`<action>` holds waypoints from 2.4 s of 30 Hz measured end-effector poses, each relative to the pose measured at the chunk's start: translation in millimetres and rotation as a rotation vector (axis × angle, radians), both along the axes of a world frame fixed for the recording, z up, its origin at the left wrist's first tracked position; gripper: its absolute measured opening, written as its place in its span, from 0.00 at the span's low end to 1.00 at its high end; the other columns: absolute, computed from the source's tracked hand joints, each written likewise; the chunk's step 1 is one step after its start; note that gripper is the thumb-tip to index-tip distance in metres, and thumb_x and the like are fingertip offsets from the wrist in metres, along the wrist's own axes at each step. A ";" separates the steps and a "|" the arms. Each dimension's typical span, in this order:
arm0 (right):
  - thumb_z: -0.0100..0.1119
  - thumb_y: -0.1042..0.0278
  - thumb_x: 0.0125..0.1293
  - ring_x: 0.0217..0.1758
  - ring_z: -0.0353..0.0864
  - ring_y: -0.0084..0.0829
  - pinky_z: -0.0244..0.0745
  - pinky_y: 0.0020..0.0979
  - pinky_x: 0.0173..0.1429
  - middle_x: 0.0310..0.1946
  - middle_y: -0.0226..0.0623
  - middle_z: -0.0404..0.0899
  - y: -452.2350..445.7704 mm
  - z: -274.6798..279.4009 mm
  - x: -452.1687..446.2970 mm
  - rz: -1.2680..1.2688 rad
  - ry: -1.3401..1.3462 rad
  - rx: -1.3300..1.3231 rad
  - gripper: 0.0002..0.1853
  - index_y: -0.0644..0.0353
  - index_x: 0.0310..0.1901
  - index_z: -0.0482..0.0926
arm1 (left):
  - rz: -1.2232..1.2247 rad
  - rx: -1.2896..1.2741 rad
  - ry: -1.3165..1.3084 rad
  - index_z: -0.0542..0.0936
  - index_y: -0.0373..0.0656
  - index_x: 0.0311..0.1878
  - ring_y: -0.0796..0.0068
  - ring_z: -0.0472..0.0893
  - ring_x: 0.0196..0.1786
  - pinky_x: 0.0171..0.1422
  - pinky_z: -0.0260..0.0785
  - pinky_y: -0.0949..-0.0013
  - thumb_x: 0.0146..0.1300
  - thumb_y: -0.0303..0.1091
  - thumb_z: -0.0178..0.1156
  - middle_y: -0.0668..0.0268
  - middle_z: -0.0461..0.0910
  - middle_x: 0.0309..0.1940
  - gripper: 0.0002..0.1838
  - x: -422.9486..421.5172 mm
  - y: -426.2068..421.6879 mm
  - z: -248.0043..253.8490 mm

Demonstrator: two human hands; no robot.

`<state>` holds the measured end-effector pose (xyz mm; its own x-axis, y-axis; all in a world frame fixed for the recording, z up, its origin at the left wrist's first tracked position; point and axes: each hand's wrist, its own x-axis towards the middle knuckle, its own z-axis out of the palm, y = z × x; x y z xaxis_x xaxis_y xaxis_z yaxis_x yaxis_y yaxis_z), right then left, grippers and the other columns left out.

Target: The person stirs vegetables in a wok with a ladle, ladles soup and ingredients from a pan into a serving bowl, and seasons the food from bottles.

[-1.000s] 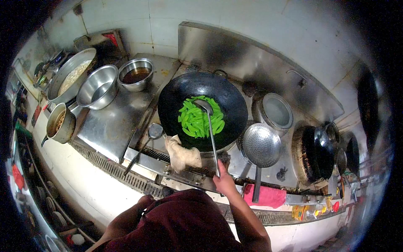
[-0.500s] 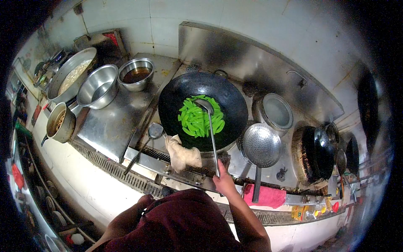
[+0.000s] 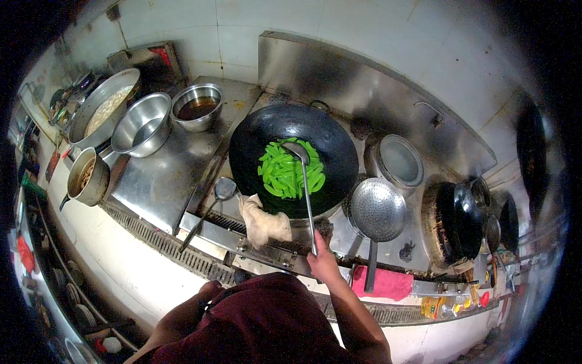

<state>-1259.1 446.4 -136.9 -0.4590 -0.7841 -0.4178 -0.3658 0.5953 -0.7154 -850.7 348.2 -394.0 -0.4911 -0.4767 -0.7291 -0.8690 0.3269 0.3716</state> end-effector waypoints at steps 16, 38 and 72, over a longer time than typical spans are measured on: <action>0.52 0.69 0.59 0.25 0.81 0.49 0.77 0.44 0.34 0.25 0.54 0.80 1.9 -8.7 -1.7 0.021 0.050 -0.006 0.41 0.46 0.73 0.44 | -0.037 0.032 -0.045 0.78 0.44 0.51 0.52 0.75 0.56 0.58 0.69 0.56 0.64 0.50 0.47 0.53 0.76 0.53 0.23 5.6 -1.5 -20.3; 0.53 0.68 0.58 0.34 0.81 0.55 0.76 0.46 0.41 0.32 0.59 0.80 2.4 -20.5 -5.7 0.022 0.053 0.030 0.41 0.47 0.72 0.44 | -0.040 -0.031 -0.001 0.79 0.44 0.50 0.50 0.77 0.54 0.58 0.69 0.54 0.61 0.52 0.51 0.51 0.78 0.50 0.24 19.2 -1.1 -54.4; 0.51 0.71 0.60 0.17 0.77 0.36 0.77 0.37 0.26 0.31 0.51 0.80 -0.5 -3.2 4.1 -0.036 -0.019 -0.043 0.40 0.45 0.72 0.46 | 0.102 0.014 -0.050 0.77 0.46 0.53 0.52 0.77 0.54 0.58 0.69 0.54 0.60 0.53 0.52 0.53 0.78 0.50 0.25 10.8 -2.2 -32.6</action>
<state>-1255.1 445.9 -140.1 -0.4798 -0.7844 -0.3930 -0.3307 0.5766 -0.7471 -839.8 345.9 -426.7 -0.4034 -0.5122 -0.7582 -0.9150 0.2310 0.3308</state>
